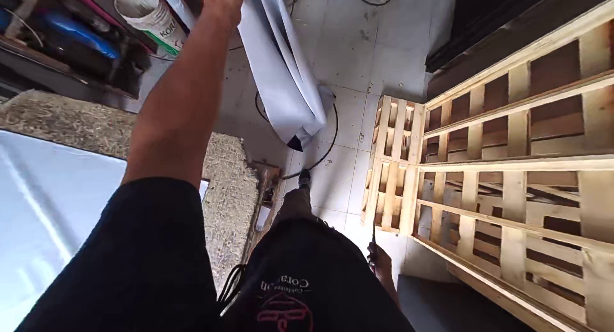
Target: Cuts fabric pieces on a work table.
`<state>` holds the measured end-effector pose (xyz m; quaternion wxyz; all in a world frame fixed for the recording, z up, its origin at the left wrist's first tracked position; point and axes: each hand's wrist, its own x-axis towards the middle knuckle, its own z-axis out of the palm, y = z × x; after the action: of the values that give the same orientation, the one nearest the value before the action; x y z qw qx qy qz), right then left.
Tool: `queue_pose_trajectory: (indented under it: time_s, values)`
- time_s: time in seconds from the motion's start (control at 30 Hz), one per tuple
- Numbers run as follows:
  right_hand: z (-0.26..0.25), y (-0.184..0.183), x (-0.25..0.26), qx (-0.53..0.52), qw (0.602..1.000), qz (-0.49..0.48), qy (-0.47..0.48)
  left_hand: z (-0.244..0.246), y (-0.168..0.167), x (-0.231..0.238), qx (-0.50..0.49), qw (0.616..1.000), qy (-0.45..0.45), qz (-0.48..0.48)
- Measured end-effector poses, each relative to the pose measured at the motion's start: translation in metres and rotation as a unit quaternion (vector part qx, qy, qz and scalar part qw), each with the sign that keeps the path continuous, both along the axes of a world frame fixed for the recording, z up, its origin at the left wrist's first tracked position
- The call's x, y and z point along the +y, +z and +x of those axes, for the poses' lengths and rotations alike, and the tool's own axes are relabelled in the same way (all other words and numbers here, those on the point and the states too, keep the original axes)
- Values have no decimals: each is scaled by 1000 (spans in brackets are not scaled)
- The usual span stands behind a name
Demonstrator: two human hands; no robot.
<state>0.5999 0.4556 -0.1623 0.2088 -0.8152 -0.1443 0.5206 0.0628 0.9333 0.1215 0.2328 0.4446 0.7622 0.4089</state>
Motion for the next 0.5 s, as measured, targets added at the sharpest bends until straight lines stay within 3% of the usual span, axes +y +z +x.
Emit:
queue_pose_trajectory:
  time_s: [0.1,0.17,0.27,0.33,0.4,0.5]
  values:
    - [5,2,11,-26,997,-66,-28,-12,-71,80,-131,981,-61,129]
    - [7,4,19,-39,994,-94,-26,-9,-125,107,-137,983,-71,102]
    - [3,7,29,-62,992,-104,-43,6,-212,111,-43,996,-80,4]
    - [-3,8,37,-74,990,-113,-45,27,-266,86,0,988,-110,-106]
    - [-7,9,46,-82,988,-126,-19,51,-323,37,17,954,-190,-231]
    - [-4,0,46,-78,992,-98,27,95,-389,-79,24,847,-360,-390]
